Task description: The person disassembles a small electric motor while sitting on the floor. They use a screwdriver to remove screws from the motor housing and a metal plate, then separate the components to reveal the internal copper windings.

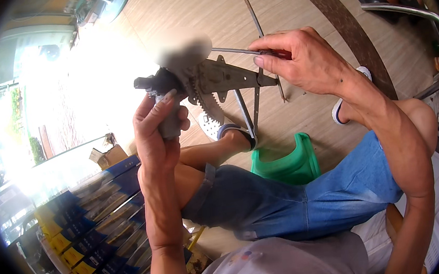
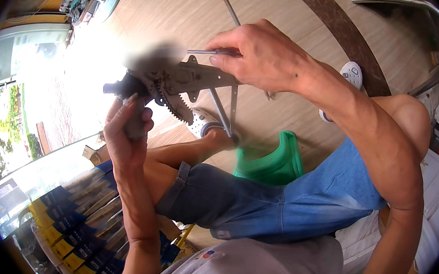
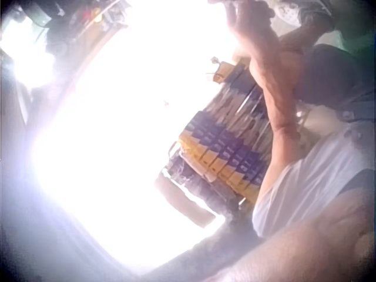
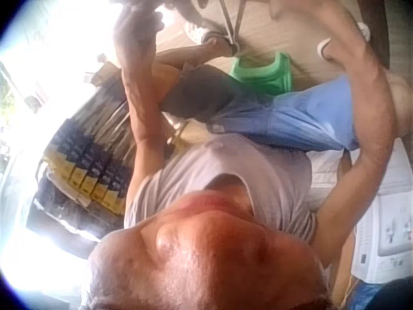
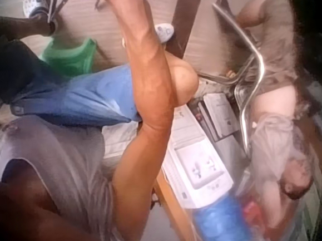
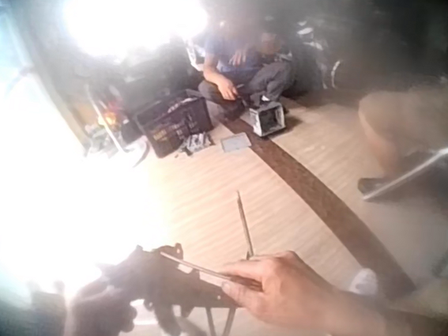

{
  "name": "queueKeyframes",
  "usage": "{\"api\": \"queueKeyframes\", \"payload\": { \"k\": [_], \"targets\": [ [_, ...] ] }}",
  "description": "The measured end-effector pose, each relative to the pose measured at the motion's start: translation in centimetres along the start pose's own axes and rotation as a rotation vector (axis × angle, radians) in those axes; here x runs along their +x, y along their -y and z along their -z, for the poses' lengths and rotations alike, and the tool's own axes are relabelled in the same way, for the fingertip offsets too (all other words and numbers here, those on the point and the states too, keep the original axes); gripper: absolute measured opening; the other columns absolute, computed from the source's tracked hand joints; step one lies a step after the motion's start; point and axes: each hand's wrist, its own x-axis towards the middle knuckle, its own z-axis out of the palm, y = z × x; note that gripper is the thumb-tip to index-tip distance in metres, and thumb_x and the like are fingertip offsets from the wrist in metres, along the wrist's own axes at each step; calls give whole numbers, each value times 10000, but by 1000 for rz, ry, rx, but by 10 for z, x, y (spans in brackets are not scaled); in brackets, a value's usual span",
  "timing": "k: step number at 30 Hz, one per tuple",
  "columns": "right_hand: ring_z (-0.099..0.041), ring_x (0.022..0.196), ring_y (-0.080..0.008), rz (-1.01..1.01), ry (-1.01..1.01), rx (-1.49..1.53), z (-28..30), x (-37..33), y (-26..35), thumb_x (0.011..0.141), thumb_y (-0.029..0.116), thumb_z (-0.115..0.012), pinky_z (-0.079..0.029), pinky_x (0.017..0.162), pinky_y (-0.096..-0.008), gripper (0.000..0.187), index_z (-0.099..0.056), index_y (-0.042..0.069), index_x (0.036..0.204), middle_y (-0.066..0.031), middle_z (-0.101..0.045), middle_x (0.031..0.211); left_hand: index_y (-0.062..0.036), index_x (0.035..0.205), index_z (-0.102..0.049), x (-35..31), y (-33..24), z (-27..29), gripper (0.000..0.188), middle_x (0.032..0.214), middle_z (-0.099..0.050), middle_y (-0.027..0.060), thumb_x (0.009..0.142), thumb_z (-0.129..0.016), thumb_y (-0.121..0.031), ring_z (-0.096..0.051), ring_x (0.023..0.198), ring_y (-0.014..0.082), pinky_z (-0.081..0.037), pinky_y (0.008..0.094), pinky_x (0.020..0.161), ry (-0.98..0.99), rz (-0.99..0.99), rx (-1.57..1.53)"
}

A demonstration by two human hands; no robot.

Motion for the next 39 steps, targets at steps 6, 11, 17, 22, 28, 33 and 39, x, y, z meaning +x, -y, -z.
{"api": "queueKeyframes", "payload": {
  "k": [6, 11, 17, 22, 28, 33, 39],
  "targets": [
    [-661, 736, -307, 312, -159, -372, -2, 0, -7, 892, 138, -708, -524, 672, -377, 245, -726, 43, 1118, -111, -671, 860, 33, 1121, -621, -2, -1, 0, 242, 965, -671, 126, 918, -651, -96, -624, 676, 149, -529, 251, 541, -2, -15, 16],
    [-688, 741, -313, 363, -179, -467, 1, 2, -7, 895, 169, -680, -564, 637, -396, 127, -717, 101, 995, -111, -645, 793, 32, 1120, -624, -1, 0, -2, 243, 960, -670, 120, 919, -655, -102, -622, 670, 145, -523, 245, 535, -14, -13, 25],
    [-691, 700, -293, 423, -195, -583, 7, 5, -1, 910, 165, -661, -567, 617, -395, 115, -722, 105, 987, -95, -644, 779, 33, 1128, -626, -3, -1, -3, 246, 958, -669, 117, 925, -649, -104, -618, 673, 145, -518, 246, 540, -3, -19, 42],
    [-695, 701, -289, 425, -198, -593, 4, 5, -2, 912, 163, -658, -568, 619, -394, 121, -732, 111, 991, -92, -642, 781, 26, 1126, -621, -2, 0, -3, 236, 961, -659, 113, 927, -640, -100, -616, 692, 148, -513, 248, 553, -4, -22, 24],
    [-689, 739, -298, 395, -171, -537, -1, 4, -10, 908, 161, -659, -568, 647, -398, 153, -738, 114, 1030, -91, -650, 820, 29, 1143, -611, -2, -1, -1, 248, 972, -655, 117, 927, -631, -91, -618, 698, 151, -517, 253, 553, -3, -10, 24],
    [-647, 727, -290, 325, -143, -428, 1, 4, -10, 896, 127, -701, -512, 665, -382, 220, -723, 70, 1107, -98, -643, 848, 36, 1160, -612, -2, -2, -2, 263, 984, -660, 124, 930, -629, -90, -616, 694, 149, -524, 255, 554, 0, 1, 22],
    [-630, 720, -302, 340, -150, -350, 0, 4, -12, 910, 126, -690, -494, 653, -391, 218, -714, 51, 1113, -125, -629, 830, 43, 1155, -618, -1, -3, -1, 268, 983, -668, 134, 930, -642, -102, -614, 692, 148, -524, 252, 550, 2, 6, 26]
  ]
}}
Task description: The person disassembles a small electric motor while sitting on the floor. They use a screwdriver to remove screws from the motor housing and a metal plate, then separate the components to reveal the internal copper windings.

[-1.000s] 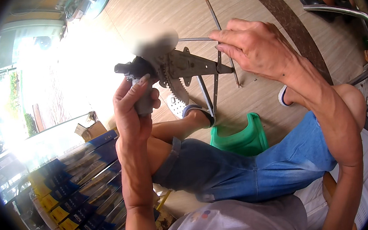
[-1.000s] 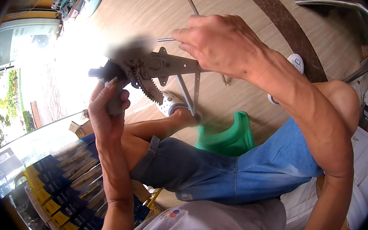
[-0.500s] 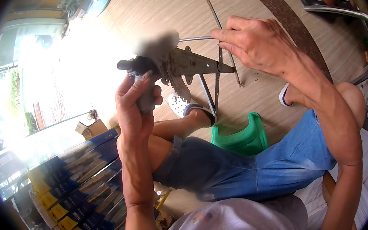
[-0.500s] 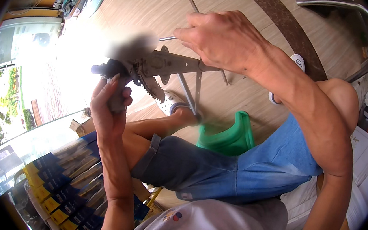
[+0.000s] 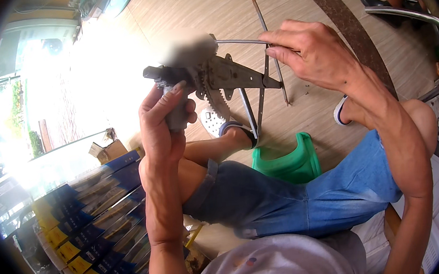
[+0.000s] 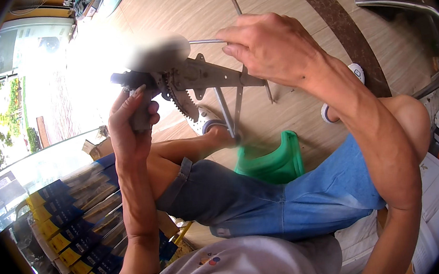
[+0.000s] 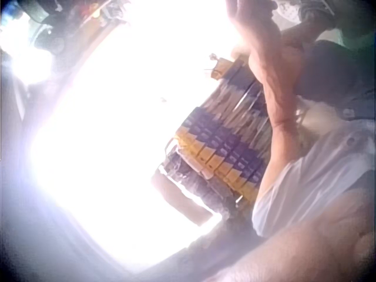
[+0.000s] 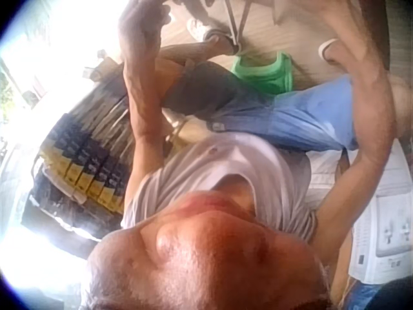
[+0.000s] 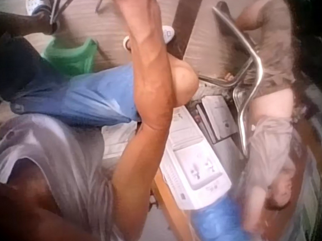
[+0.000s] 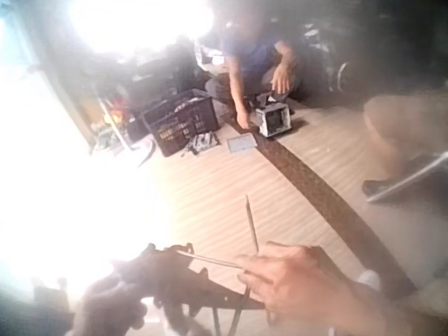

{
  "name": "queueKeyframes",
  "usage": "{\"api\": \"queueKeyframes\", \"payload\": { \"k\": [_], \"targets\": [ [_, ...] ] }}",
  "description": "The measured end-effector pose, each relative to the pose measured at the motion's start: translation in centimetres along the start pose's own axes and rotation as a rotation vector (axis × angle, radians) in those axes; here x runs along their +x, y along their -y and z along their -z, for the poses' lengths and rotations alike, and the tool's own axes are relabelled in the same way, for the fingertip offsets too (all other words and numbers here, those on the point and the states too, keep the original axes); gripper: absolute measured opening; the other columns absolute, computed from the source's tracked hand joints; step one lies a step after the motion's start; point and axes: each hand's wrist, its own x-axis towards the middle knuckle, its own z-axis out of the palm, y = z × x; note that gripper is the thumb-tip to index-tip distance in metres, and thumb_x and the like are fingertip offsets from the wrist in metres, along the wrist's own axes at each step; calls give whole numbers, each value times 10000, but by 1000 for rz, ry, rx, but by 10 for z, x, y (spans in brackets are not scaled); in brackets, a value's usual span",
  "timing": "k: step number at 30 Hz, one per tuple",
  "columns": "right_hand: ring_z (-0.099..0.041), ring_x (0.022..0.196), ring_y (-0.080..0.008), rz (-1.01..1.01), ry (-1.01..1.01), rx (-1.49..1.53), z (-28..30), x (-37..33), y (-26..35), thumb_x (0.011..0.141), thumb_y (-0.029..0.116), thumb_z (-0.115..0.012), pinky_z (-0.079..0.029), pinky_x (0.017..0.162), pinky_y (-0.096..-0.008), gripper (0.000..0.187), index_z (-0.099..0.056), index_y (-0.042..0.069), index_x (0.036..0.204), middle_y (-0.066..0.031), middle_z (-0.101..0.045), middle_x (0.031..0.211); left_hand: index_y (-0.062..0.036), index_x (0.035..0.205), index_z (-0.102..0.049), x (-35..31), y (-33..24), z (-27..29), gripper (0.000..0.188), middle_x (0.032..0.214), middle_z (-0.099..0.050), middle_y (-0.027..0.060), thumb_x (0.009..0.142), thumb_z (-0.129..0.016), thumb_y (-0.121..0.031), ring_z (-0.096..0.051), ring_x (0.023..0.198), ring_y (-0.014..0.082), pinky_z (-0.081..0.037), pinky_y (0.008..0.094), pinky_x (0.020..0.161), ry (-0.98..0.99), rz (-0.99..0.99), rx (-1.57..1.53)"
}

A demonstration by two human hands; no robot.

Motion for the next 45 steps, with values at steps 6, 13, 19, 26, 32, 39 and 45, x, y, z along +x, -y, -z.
{"api": "queueKeyframes", "payload": {
  "k": [6, 13, 19, 26, 32, 39, 45],
  "targets": [
    [-611, 709, -306, -4, 5, 20, 2, 0, 0, 911, 116, -683, -485, 660, -391, 221, -711, 46, 1119, -134, -621, 821, 37, 1127, -623, 1, 1, 0, 243, 972, -674, 135, 929, -643, -102, -616, 687, 148, -519, 248, 550, -3, -5, 4],
    [-614, 722, -306, -24, 38, 18, 1, 3, 3, 916, 122, -679, -482, 672, -395, 218, -713, 50, 1119, -138, -620, 817, 33, 1111, -623, 0, 0, -1, 232, 964, -677, 139, 925, -645, -104, -620, 686, 148, -521, 249, 550, -13, -12, -6],
    [-611, 706, -302, -16, 13, 12, -2, 2, 0, 916, 135, -686, -480, 660, -396, 220, -718, 57, 1119, -134, -618, 806, 38, 1135, -618, 1, 1, -1, 248, 973, -668, 136, 933, -634, -104, -616, 686, 145, -521, 245, 550, -3, -13, -8],
    [-611, 694, -295, -12, 15, 4, -4, 2, 1, 916, 139, -689, -481, 653, -395, 223, -720, 54, 1119, -131, -619, 799, 43, 1143, -615, 0, 1, 1, 257, 978, -665, 135, 935, -637, -106, -610, 693, 140, -521, 243, 553, -10, -8, -9],
    [-608, 698, -300, -19, 25, 17, -3, 3, 2, 918, 142, -688, -481, 655, -393, 225, -717, 41, 1116, -138, -626, 801, 42, 1139, -618, 0, 1, -1, 256, 976, -666, 136, 932, -642, -107, -609, 690, 140, -520, 243, 555, -17, -4, 5],
    [-682, 800, -319, -338, 218, 249, 7, 10, 7, 933, 217, -637, -521, 743, -390, 272, -721, 29, 1110, -168, -714, 862, 48, 1143, -618, 1, 1, 0, 265, 978, -665, 139, 929, -645, -105, -608, 688, 142, -515, 241, 548, -7, -7, 9],
    [-556, 569, -85, -531, 337, 481, 11, 20, 9, 961, 255, -658, -428, 496, -260, 269, -730, 13, 1054, -70, -675, 757, 54, 1167, -611, 0, -2, 2, 288, 979, -662, 137, 931, -641, -108, -604, 685, 141, -509, 239, 542, -4, -17, 44]
  ]
}}
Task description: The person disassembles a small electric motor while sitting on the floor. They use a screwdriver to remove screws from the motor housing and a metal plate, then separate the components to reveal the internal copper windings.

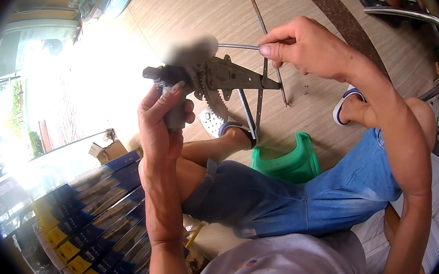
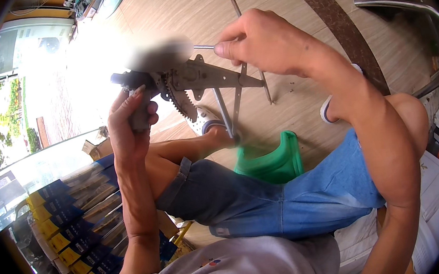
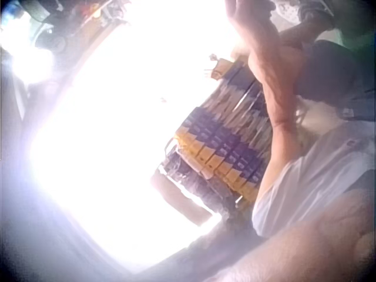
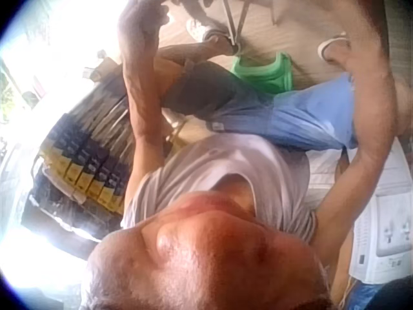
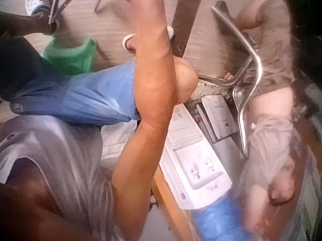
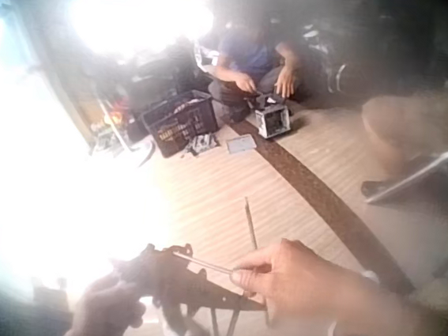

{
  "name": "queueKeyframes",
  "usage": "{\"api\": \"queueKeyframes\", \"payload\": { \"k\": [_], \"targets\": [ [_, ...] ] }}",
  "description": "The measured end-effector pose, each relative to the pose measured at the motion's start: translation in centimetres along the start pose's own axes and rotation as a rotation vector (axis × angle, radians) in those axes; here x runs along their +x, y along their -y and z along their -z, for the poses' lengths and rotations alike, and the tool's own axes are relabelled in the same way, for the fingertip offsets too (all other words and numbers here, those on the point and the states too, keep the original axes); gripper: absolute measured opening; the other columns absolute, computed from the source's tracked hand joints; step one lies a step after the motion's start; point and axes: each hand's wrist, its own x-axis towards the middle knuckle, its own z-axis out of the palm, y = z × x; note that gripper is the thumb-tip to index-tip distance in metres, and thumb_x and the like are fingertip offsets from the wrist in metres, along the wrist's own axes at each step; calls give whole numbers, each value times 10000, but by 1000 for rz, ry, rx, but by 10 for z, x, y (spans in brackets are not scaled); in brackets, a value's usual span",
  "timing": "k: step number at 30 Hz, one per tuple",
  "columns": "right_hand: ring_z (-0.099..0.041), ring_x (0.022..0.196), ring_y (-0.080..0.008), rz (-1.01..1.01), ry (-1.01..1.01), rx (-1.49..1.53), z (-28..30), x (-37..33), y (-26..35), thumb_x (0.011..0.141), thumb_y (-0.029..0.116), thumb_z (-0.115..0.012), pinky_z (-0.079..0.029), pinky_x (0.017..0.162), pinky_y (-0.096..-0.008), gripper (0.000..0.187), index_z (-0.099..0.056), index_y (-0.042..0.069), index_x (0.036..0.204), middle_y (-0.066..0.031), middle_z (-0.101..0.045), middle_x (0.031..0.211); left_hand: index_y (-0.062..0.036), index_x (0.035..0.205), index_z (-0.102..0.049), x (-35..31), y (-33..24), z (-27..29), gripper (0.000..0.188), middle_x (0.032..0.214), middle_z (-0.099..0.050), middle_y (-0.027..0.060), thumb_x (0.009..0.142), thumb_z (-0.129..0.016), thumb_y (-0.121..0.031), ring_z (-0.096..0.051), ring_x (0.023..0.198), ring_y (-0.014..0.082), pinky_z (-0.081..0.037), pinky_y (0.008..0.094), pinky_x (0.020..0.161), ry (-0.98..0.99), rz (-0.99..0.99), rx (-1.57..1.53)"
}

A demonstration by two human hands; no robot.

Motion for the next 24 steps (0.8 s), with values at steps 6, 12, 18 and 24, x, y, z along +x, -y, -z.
{"api": "queueKeyframes", "payload": {
  "k": [6, 12, 18, 24],
  "targets": [
    [-446, 393, -31, -296, 206, 458, 24, -2, 18, 994, 304, -593, -268, 293, -186, 355, -650, -46, 1019, -126, -678, 761, 56, 1180, -605, 2, 1, 0, 296, 981, -661, 134, 928, -642, -94, -603, 670, 141, -493, 235, 511, 29, 7, 10],
    [-445, 338, -43, -384, 315, 600, 35, 1, 23, 1015, 282, -534, -262, 252, -186, 374, -614, -75, 1092, -132, -645, 723, 54, 1175, -608, 0, -2, -2, 291, 958, -660, 124, 918, -650, -75, -609, 651, 138, -472, 219, 475, 43, -20, 19],
    [-420, 392, -8, -350, 318, 561, 32, 0, 21, 997, 235, -556, -260, 288, -176, 332, -632, -72, 1101, -99, -615, 733, 54, 1143, -624, 0, -1, -2, 274, 869, -638, 85, 906, -664, -77, -609, 627, 131, -459, 214, 459, 9, -34, 48],
    [-595, 501, -274, 454, -120, -454, 20, 6, 5, 921, 210, -621, -496, 499, -385, 237, -709, -10, 919, -147, -645, 674, 46, 1189, -573, 2, 1, -3, 345, 936, -615, 92, 914, -620, -157, -553, 665, 111, -393, 201, 478, 29, -47, 172]
  ]
}}
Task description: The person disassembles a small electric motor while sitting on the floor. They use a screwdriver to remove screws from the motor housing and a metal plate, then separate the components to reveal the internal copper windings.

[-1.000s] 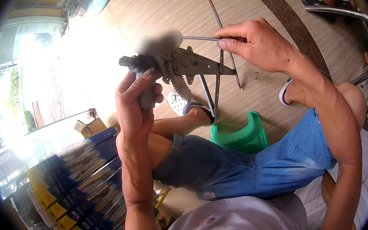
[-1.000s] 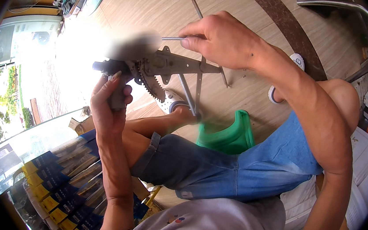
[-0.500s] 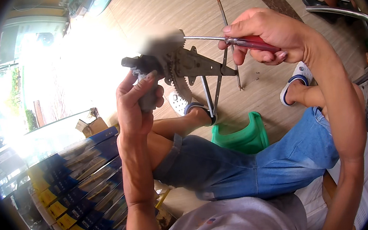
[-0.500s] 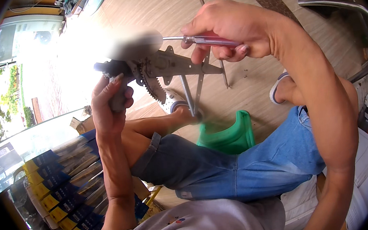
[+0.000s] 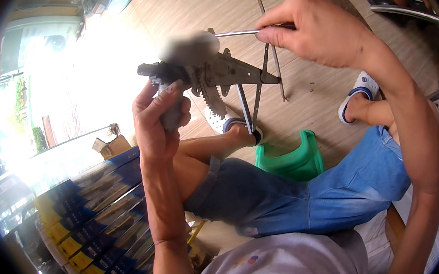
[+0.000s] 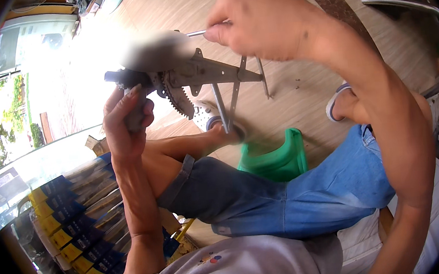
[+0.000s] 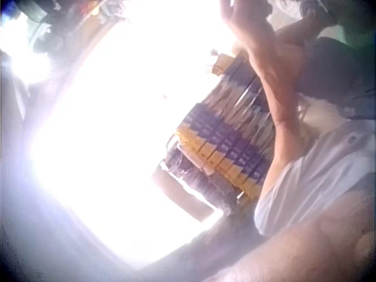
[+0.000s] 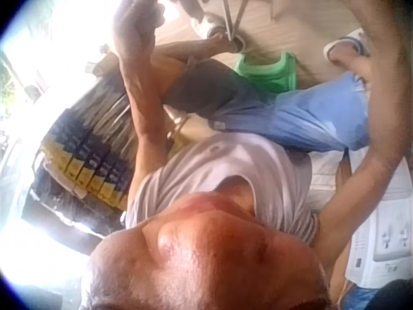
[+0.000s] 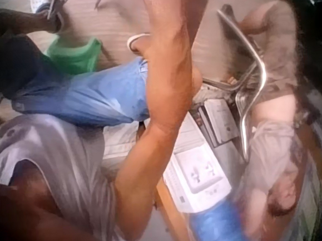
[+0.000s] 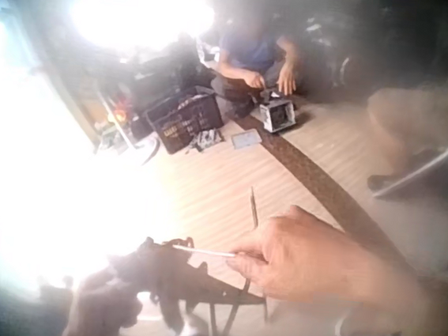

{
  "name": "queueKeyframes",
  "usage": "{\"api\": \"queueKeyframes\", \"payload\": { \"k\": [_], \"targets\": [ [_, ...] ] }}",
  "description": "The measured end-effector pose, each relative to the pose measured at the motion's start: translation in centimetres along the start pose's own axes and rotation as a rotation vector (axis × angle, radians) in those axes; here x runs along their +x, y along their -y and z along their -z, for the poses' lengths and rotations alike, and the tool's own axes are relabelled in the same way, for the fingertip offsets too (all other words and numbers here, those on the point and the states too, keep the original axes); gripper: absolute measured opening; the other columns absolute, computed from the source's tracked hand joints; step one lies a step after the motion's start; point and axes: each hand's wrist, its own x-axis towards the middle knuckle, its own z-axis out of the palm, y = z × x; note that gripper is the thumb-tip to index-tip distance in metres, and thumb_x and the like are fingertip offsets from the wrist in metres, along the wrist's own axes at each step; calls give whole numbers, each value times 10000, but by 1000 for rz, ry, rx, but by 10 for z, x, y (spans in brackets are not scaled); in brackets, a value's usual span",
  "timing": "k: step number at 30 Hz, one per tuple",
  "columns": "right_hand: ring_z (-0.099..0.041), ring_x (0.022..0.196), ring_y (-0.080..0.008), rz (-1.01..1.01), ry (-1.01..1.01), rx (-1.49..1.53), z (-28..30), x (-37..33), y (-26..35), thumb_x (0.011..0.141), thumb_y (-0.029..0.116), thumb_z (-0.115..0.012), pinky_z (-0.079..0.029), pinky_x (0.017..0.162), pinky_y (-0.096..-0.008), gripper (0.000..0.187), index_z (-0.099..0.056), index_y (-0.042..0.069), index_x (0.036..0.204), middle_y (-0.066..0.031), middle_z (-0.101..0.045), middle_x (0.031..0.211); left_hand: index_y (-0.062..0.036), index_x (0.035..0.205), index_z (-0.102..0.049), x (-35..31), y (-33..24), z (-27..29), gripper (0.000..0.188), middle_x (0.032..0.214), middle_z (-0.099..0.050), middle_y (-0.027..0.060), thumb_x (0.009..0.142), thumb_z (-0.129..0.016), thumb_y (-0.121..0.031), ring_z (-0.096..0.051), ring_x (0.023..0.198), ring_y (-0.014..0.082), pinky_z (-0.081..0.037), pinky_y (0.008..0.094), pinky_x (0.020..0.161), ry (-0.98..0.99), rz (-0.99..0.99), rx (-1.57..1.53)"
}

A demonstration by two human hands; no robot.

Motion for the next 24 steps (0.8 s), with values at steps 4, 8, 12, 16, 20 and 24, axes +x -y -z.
{"api": "queueKeyframes", "payload": {
  "k": [4, 8, 12, 16, 20, 24],
  "targets": [
    [-650, 667, -382, 121, -176, -291, -15, -11, 5, 886, 186, -646, -538, 663, -436, 203, -711, -6, 871, -187, -669, 730, 50, 1175, -579, 0, 2, 3, 330, 929, -610, 93, 914, -611, -148, -545, 651, 114, -387, 201, 474, -27, 4, -22],
    [-704, 684, -322, 16, -254, -47, -10, -13, 11, 862, 193, -664, -559, 651, -403, 230, -731, -5, 960, -187, -690, 752, 55, 1126, -625, -4, -3, -1, 257, 846, -624, 72, 904, -661, -69, -607, 619, 132, -438, 213, 446, -49, 9, -103],
    [-581, 624, -72, -415, -405, 529, -1, -16, 32, 919, 197, -662, -471, 534, -266, 269, -704, -11, 1084, -39, -632, 718, 57, 1133, -626, -3, -4, -4, 263, 854, -622, 71, 902, -658, -64, -597, 615, 127, -434, 214, 456, -33, 2, -132],
    [-697, 632, -190, -394, -629, 573, -18, -17, 26, 858, 238, -657, -544, 594, -371, 300, -744, -25, 974, -123, -687, 698, 59, 1130, -629, -2, -5, -6, 259, 881, -629, 80, 906, -652, -70, -588, 618, 123, -437, 216, 479, -28, -3, -137],
    [-655, 611, -145, -699, -145, 570, -12, -18, 28, 890, 262, -632, -516, 580, -344, 334, -727, -52, 949, -100, -683, 702, 59, 1132, -631, -1, -7, -8, 260, 892, -631, 86, 914, -645, -82, -587, 625, 121, -442, 219, 495, -49, -7, -112],
    [-651, 632, -172, -531, -7, 393, -2, -16, 21, 892, 271, -659, -513, 614, -348, 348, -702, -62, 986, -130, -703, 758, 43, 1168, -583, -1, -6, -7, 299, 964, -628, 93, 937, -609, -146, -560, 685, 95, -418, 195, 507, -22, 5, -36]
  ]
}}
